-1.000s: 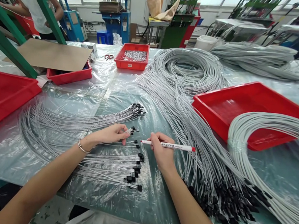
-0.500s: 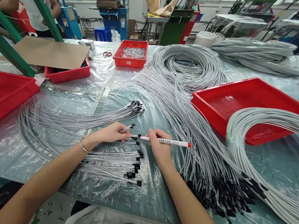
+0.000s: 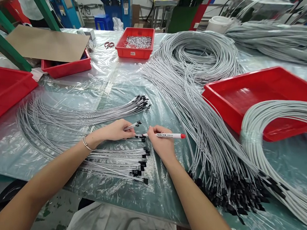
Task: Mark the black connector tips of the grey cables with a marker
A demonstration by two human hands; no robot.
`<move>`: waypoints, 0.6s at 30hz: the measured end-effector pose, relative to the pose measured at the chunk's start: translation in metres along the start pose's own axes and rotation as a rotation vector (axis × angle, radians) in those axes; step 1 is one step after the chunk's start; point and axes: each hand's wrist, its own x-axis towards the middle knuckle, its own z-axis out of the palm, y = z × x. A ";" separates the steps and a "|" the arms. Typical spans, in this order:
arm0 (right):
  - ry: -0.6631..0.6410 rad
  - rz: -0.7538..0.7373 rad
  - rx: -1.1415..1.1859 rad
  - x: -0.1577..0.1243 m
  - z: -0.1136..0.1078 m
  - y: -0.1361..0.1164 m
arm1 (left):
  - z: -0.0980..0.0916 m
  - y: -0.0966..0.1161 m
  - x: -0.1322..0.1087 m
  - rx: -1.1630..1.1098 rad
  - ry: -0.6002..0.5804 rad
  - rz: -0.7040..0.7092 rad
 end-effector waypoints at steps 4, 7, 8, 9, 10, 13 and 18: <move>-0.003 -0.014 -0.003 0.000 0.001 0.000 | 0.001 -0.001 0.001 0.005 -0.001 0.000; 0.003 -0.020 0.003 0.000 0.002 0.000 | 0.001 -0.002 0.002 0.010 0.007 0.005; 0.004 -0.019 0.006 -0.001 0.002 -0.001 | 0.000 -0.001 0.002 0.010 0.009 0.008; 0.003 -0.017 0.010 -0.001 0.002 -0.001 | 0.000 -0.001 0.001 0.009 0.010 0.010; -0.001 -0.014 0.013 -0.001 0.002 -0.002 | 0.001 -0.001 0.001 0.008 0.009 0.012; -0.005 -0.015 0.010 -0.002 0.001 -0.001 | 0.002 -0.004 0.001 0.002 -0.002 0.021; 0.007 0.004 0.061 0.005 0.003 0.005 | 0.001 -0.012 0.007 -0.003 0.003 0.037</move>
